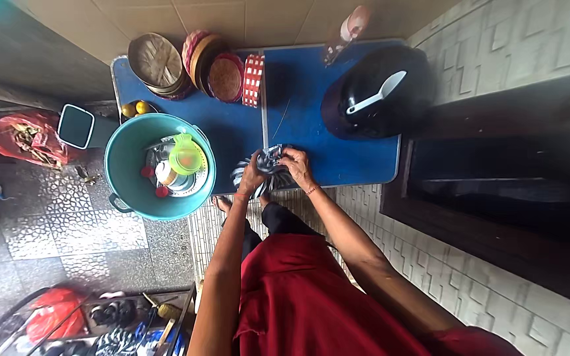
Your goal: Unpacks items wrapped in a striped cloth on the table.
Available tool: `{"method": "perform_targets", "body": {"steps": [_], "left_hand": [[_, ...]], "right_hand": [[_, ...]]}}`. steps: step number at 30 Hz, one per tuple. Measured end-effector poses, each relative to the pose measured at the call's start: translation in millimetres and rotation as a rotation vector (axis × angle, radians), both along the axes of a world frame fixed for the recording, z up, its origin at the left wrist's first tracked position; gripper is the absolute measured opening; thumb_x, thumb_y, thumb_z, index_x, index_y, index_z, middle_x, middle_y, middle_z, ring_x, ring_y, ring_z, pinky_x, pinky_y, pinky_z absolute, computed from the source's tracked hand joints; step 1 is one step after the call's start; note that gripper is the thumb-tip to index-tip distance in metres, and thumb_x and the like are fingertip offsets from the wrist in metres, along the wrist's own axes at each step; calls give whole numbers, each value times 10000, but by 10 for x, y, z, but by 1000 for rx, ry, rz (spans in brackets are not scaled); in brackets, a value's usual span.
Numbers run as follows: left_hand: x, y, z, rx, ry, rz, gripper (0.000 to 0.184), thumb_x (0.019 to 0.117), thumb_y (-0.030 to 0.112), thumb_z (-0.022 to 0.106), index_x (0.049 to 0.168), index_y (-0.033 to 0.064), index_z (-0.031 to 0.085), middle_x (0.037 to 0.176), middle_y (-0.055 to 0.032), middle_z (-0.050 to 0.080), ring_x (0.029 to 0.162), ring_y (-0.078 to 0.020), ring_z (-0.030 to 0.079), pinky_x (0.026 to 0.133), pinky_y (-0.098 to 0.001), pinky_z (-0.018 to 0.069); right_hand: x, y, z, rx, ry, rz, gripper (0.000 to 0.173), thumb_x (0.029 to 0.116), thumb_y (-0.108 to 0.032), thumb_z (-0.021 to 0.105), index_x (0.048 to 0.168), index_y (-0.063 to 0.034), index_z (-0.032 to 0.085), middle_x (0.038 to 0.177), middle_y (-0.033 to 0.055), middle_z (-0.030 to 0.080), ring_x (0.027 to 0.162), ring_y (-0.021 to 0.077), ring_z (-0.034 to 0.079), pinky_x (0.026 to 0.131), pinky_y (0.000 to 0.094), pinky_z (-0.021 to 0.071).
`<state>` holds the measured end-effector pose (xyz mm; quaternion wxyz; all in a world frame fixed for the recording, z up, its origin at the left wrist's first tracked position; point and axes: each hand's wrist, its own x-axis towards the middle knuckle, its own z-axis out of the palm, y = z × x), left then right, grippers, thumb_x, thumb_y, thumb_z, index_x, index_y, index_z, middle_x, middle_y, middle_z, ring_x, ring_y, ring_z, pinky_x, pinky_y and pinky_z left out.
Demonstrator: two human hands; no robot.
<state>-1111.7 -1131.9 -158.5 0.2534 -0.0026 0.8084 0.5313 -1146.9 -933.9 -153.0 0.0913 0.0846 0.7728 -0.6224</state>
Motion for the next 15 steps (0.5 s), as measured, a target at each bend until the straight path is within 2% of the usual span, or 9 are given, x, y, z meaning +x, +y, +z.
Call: {"method": "perform_targets", "body": {"steps": [1,3,5,6,8,10,11,13,15], "left_hand": [[18,-8,5,-4,-18,-26,949,737,50,860,1554,169,392,1310,-212,645,1120,-428,650,919,-577,539],[23,-26,5,-5,8,-96,856,688,62,895,1454,97,513,1259,-213,666,1108,-410,656,926,-569,537],[35,-35,24,-8,46,-123,687,709,87,902,1327,33,606,1215,-208,679,1100,-385,659,939,-541,534],[44,-27,41,3,75,-108,655,740,75,874,1334,22,605,1254,-206,668,1135,-383,649,972,-534,522],[70,-7,51,57,116,-34,621,823,39,788,1401,25,562,1338,-199,635,1210,-370,623,1028,-514,500],[108,6,55,80,138,30,552,859,76,769,1364,-2,558,1303,-220,638,1193,-362,624,1009,-497,503],[117,7,61,109,139,53,533,865,71,758,1355,-1,560,1288,-220,643,1179,-356,629,994,-495,510],[133,-9,83,182,110,91,492,906,78,705,1370,7,558,1295,-208,644,1181,-334,631,988,-487,516],[170,-45,107,204,54,118,408,932,62,655,1328,-5,583,1267,-220,647,1154,-344,633,968,-504,515]], "right_hand": [[-15,-20,89,-82,33,2,180,922,42,573,1015,47,726,957,108,736,864,112,694,830,295,585],[-66,-74,276,-257,77,22,197,924,89,519,996,49,698,955,80,721,907,105,680,872,291,569],[-89,-142,404,-410,76,47,216,923,114,481,992,39,672,942,69,725,926,116,689,899,305,573],[-81,-173,437,-454,64,57,229,924,113,476,1005,21,669,951,45,726,932,94,687,903,287,570],[-45,-190,409,-495,46,69,316,916,93,449,1170,52,632,1096,99,727,1054,134,683,978,310,550],[7,-113,345,-351,14,144,572,855,85,420,1426,96,466,1370,207,612,1262,228,600,1078,363,485],[51,-67,337,-217,-8,195,662,811,95,433,1471,57,437,1446,198,564,1311,251,565,1087,388,474],[151,-14,383,46,-54,299,709,802,148,576,1487,-11,482,1495,178,537,1342,316,547,1102,490,469],[229,-25,346,205,-68,344,543,859,69,717,1385,-9,607,1370,210,629,1256,356,615,1085,532,479]]}}
